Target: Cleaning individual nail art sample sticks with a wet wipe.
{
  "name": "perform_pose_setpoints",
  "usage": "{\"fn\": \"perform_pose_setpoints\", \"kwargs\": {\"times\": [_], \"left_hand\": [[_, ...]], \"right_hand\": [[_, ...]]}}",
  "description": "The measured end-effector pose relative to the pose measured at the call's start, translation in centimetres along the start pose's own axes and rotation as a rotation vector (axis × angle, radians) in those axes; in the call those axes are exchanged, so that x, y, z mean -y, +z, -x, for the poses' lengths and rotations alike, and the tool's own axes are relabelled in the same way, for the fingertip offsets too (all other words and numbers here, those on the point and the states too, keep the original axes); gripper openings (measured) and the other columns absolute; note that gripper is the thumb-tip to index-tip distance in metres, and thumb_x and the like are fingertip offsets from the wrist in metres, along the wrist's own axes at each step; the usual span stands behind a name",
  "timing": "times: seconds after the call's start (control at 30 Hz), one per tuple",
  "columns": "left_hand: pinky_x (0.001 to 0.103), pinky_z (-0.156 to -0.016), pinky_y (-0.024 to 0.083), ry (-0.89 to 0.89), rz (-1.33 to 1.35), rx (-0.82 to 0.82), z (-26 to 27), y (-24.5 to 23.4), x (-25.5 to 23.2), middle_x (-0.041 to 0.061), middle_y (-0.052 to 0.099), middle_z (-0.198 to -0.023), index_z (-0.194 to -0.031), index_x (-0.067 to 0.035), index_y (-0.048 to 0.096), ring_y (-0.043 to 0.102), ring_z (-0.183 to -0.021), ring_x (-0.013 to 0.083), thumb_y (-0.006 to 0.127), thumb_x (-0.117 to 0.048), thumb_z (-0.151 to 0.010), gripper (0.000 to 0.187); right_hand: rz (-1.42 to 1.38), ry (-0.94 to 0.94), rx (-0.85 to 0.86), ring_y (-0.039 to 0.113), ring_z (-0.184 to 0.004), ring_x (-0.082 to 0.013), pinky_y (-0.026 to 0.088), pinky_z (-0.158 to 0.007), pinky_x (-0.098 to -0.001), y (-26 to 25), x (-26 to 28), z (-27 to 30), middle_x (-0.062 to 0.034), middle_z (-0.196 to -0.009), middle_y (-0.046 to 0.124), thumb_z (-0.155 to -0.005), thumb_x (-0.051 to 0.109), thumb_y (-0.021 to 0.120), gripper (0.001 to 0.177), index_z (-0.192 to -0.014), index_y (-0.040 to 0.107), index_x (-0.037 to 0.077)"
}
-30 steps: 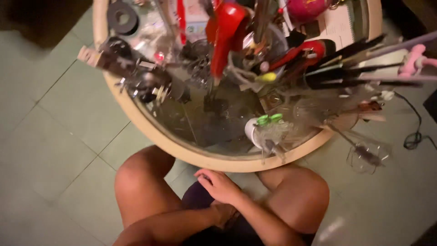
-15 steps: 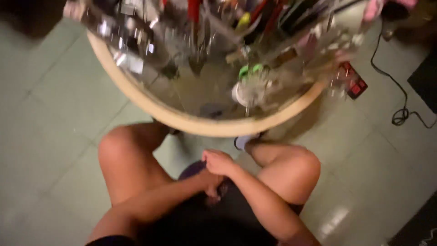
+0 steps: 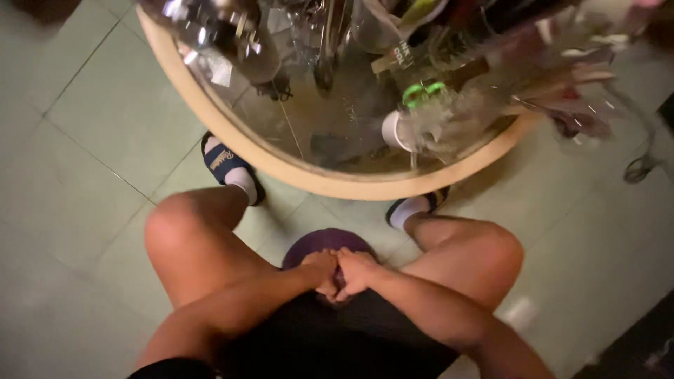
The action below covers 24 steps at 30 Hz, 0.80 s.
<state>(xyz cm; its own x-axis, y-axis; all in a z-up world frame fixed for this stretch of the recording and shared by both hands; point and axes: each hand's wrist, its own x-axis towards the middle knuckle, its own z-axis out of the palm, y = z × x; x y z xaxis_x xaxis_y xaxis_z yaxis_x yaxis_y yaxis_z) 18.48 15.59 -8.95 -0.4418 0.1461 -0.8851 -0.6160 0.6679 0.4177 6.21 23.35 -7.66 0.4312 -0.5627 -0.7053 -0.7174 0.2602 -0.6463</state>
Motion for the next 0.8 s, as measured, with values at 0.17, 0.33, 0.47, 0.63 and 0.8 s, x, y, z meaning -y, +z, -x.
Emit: {"fn": "perform_pose_setpoints", "kwargs": {"times": [0.17,0.33,0.47,0.63,0.8], "left_hand": [[0.047,-0.105,0.049,0.059,0.086,0.008,-2.9,1.5,3.0,0.029,0.049,-0.147,-0.146,0.01,0.041,0.054,-0.132,0.0403,0.09,-0.043,-0.061,0.111],[0.049,-0.107,0.046,0.025,0.231,0.009,0.6,-5.7,6.2,0.022,0.055,-0.142,-0.145,0.003,0.041,0.052,-0.132,0.0405,0.088,-0.048,-0.062,0.108],[0.049,-0.11,0.042,0.078,0.097,-0.08,0.8,-11.0,4.9,0.021,0.055,-0.143,-0.142,-0.002,0.047,0.05,-0.133,0.0407,0.087,-0.052,-0.062,0.102],[0.05,-0.113,0.038,0.111,-0.114,-0.226,-0.8,-12.7,5.6,0.02,0.054,-0.144,-0.138,-0.009,0.054,0.048,-0.134,0.0409,0.086,-0.057,-0.063,0.095],[0.05,-0.115,0.034,0.16,-0.251,-0.307,1.5,-8.2,2.2,0.018,0.054,-0.144,-0.135,-0.015,0.061,0.046,-0.136,0.041,0.086,-0.063,-0.064,0.089]], "right_hand": [[-0.068,0.159,0.084,0.047,-0.129,-0.0406,0.044,-0.107,-0.048,-3.7,-0.5,-2.1,-0.0191,-0.136,0.05,-0.053,0.045,0.093,0.105,-0.136,0.048,0.001],[-0.032,0.164,0.097,0.046,-0.129,-0.0408,0.045,-0.106,-0.0493,-4.9,0.2,-3.8,-0.0202,-0.134,0.049,-0.062,0.045,0.091,0.092,-0.128,0.048,-0.003],[-0.157,0.018,-0.219,0.054,-0.116,-0.0383,0.047,-0.099,-0.0479,-7.0,-1.1,-4.8,-0.0187,-0.121,0.056,-0.063,0.042,0.091,0.08,-0.12,0.051,0.004],[-0.231,-0.214,-0.455,0.06,-0.107,-0.035,0.05,-0.095,-0.0455,-9.7,-2.1,-7.5,-0.0185,-0.114,0.061,-0.065,0.037,0.09,0.075,-0.121,0.05,0.007],[-0.13,-0.213,-0.389,0.065,-0.105,-0.0378,0.053,-0.093,-0.0459,-8.7,-1.2,-5.3,-0.0229,-0.115,0.066,-0.071,0.032,0.09,0.067,-0.12,0.056,0.001]]}}
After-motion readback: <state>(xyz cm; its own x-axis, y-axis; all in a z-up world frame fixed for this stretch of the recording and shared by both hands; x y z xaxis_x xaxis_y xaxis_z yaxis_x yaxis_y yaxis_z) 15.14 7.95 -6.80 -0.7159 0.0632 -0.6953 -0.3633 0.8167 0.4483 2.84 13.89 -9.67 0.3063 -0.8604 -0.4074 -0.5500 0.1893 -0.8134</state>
